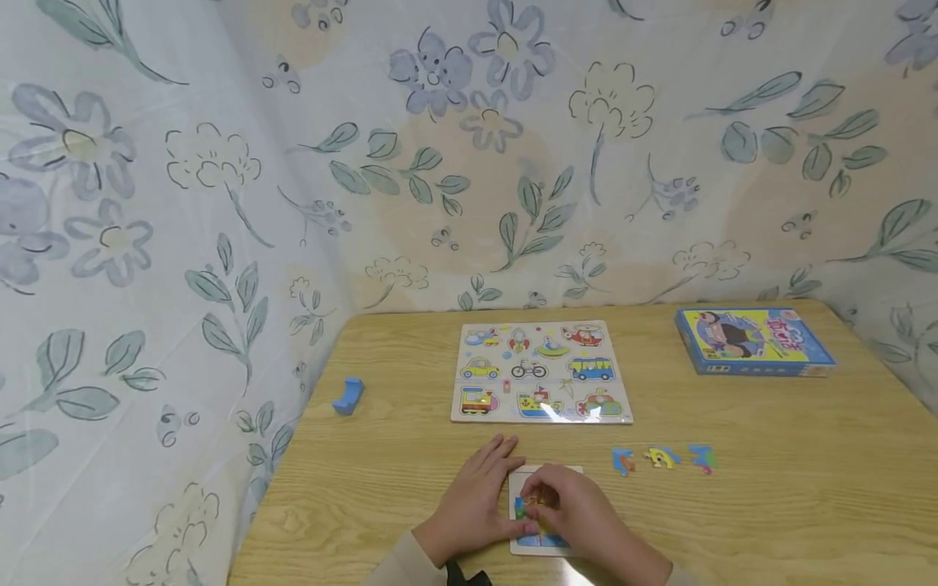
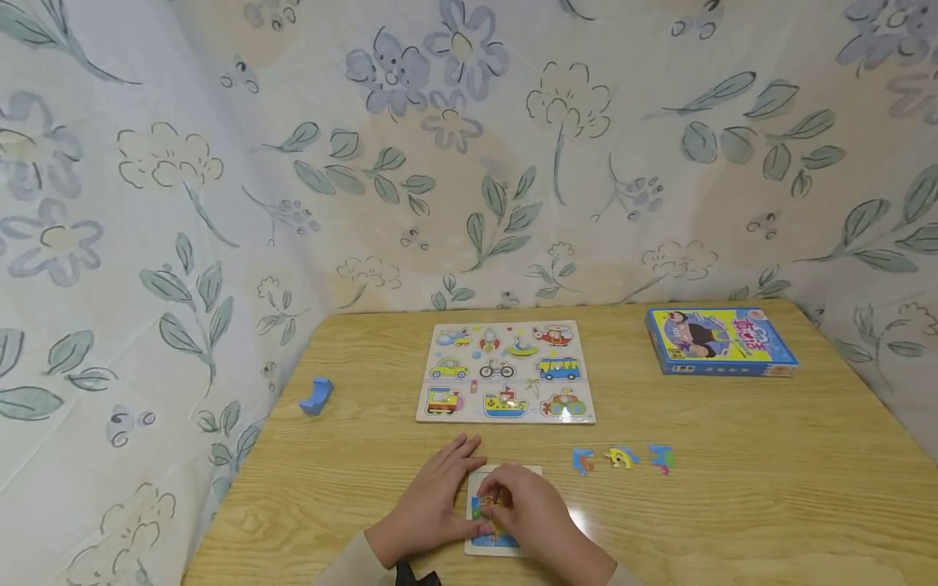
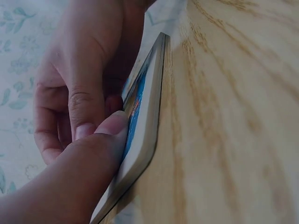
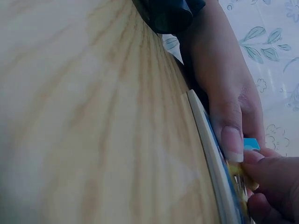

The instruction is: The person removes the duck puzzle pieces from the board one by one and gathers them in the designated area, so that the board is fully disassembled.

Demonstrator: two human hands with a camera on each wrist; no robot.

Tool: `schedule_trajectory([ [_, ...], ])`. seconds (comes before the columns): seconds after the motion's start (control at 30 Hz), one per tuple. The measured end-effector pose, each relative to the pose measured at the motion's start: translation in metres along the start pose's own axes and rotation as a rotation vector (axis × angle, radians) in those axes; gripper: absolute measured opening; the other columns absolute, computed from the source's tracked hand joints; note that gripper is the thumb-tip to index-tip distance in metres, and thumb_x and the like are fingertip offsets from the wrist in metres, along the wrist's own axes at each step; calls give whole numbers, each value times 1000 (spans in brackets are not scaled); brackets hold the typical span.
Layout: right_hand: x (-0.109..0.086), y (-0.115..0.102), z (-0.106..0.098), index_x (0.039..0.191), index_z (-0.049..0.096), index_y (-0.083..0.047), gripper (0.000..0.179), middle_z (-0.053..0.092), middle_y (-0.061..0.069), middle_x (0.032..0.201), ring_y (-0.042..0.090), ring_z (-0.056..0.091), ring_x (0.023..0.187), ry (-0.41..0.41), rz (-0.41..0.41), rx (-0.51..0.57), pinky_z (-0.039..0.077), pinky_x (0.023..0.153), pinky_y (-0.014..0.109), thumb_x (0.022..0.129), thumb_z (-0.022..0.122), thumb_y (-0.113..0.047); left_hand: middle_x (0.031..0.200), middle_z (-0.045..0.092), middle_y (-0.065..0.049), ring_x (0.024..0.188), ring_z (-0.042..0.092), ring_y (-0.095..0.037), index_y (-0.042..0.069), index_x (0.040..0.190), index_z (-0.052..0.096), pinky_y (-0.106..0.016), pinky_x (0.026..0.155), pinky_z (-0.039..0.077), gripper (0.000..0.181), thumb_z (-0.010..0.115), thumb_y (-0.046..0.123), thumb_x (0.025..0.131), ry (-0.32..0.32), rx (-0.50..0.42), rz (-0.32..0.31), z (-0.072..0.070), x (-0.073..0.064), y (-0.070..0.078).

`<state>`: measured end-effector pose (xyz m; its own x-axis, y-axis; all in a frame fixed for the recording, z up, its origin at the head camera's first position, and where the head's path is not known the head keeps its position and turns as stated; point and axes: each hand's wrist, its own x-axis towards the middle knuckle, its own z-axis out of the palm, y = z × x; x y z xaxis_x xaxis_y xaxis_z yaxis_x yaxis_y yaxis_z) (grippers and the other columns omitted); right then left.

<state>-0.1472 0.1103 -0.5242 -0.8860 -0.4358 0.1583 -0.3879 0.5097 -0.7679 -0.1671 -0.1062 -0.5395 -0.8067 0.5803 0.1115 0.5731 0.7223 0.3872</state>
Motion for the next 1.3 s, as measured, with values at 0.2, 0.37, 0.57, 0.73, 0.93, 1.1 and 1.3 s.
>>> schedule_trajectory([
  [0.2, -1, 0, -1, 93, 70, -25, 16, 61, -21, 82, 0, 57, 75, 16, 31, 5, 53, 67, 24, 90, 83, -16, 168, 34, -5, 158, 23, -27, 12, 150, 53, -52, 124, 29, 92, 69, 75, 86, 5, 11, 14, 0, 0, 1],
  [0.37, -4, -2, -12, 98, 71, -25, 11, 64, -19, 87, 2, 58, 80, 3, 48, 88, 53, 70, 23, 94, 79, -18, 168, 34, -5, 158, 23, -27, 11, 150, 53, -51, 125, 28, 92, 70, 75, 86, 6, 14, 18, -1, 0, 3],
  [0.57, -26, 2, -66, 103, 74, -17, 7, 71, -7, 93, 12, 64, 79, 84, 75, 194, 56, 66, 25, 97, 76, -19, 169, 33, -6, 157, 24, -28, 11, 150, 53, -52, 125, 28, 93, 69, 76, 85, -16, -2, 8, -2, -2, 4],
  [0.73, -51, 30, -95, 100, 75, -15, 9, 69, -10, 90, 5, 63, 80, 89, 121, 43, 58, 67, 24, 93, 78, -9, 169, 33, -8, 157, 24, -29, 11, 150, 51, -51, 125, 29, 93, 68, 76, 85, 6, 10, 33, -2, 0, 4],
  [0.93, -73, 44, -89, 99, 79, -21, 15, 60, -14, 92, 1, 54, 80, 78, 220, -147, 54, 69, 23, 90, 82, -11, 169, 32, -6, 158, 22, -27, 12, 150, 52, -51, 125, 27, 94, 70, 76, 84, 6, -16, 23, -2, 1, 2],
  [1.1, -86, 45, -84, 104, 80, -21, 22, 51, -14, 89, 1, 44, 74, 107, 230, -242, 46, 62, 22, 83, 88, -18, 169, 32, -5, 158, 22, -28, 11, 150, 52, -52, 125, 27, 94, 70, 76, 84, 6, -27, 21, -1, 2, 2],
  [1.3, -84, 44, -78, 101, 78, -22, 23, 49, -16, 83, -1, 43, 70, 157, 183, -291, 44, 59, 22, 82, 89, -18, 170, 31, -5, 158, 22, -27, 11, 150, 51, -51, 126, 26, 96, 70, 77, 83, 3, -24, 21, 1, 2, 1],
])
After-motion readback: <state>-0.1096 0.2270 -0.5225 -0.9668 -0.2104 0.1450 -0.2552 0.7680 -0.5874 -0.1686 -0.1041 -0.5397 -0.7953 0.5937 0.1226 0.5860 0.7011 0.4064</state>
